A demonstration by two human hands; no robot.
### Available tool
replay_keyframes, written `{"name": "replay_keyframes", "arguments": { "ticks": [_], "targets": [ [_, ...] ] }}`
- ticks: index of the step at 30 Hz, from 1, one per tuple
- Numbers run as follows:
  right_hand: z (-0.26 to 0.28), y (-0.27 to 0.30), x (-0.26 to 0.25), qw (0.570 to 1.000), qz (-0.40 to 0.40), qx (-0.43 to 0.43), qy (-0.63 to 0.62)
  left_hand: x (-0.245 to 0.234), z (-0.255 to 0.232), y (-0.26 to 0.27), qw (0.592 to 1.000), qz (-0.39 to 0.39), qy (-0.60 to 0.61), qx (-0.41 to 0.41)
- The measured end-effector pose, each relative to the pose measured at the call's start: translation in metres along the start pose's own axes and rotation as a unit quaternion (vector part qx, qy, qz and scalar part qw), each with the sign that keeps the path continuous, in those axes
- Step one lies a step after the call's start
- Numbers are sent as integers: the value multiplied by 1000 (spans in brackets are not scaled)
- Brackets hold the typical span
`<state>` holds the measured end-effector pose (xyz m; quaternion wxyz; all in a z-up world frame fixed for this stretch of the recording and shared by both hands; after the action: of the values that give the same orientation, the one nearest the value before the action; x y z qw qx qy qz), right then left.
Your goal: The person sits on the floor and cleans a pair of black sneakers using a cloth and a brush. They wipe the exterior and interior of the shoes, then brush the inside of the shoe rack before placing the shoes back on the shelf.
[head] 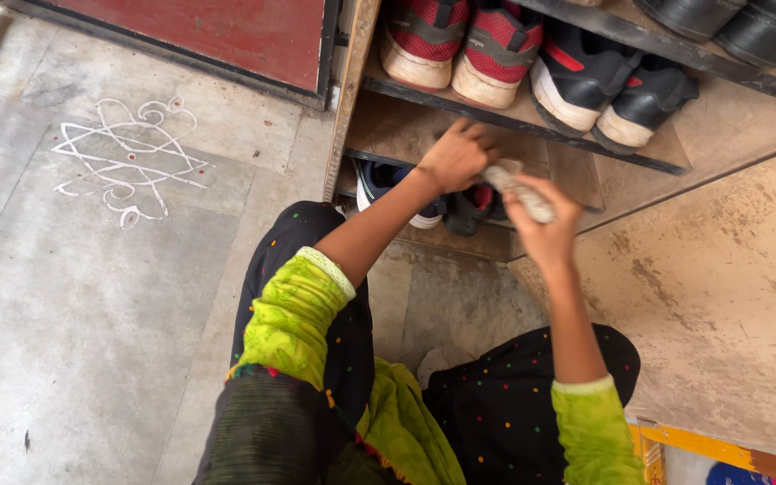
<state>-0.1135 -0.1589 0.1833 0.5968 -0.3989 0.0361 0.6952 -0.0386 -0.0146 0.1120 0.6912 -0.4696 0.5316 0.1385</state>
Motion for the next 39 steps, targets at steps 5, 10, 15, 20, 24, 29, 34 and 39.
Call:
{"name": "replay_keyframes", "arguments": {
  "ticks": [5, 10, 15, 20, 24, 29, 34, 39],
  "targets": [
    [-18, -3, 14, 999, 13, 25, 43, 31, 2, 4, 996, 82, 2, -43],
    [-6, 3, -29, 996, 25, 85, 14, 13, -30, 0, 996, 40, 78, 34],
    [21, 39, -69, 996, -13, 68, 49, -18, -71, -5, 990, 6, 113, 87],
    [14, 47, -53, 997, -53, -61, 15, -22, -60, -3, 993, -90, 51, 64],
    [0, 34, -15, 987, -42, -154, -5, 3, -25, 7, 996, -75, -27, -36],
    [-18, 9, 49, 988, -55, -126, -64, 30, 21, 26, 981, -24, -130, -139],
    [-42, -12, 113, 987, -118, -61, -90, 45, 58, 36, 993, -10, -4, -114],
    [-107, -54, 181, 976, -119, 52, -177, 75, 100, 38, 981, 35, 14, -191]
  ]
}}
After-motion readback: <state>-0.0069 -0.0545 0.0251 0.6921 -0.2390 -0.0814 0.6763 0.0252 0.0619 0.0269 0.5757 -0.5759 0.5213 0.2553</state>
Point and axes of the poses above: each hand's wrist, its own y-axis away from the middle knuckle, its own x-axis out of the palm, z = x × y, the point moved 6 cm from there along -y, towards the middle knuckle, and after that the axes turned 2 degrees about -z, right-handed, at the moved point
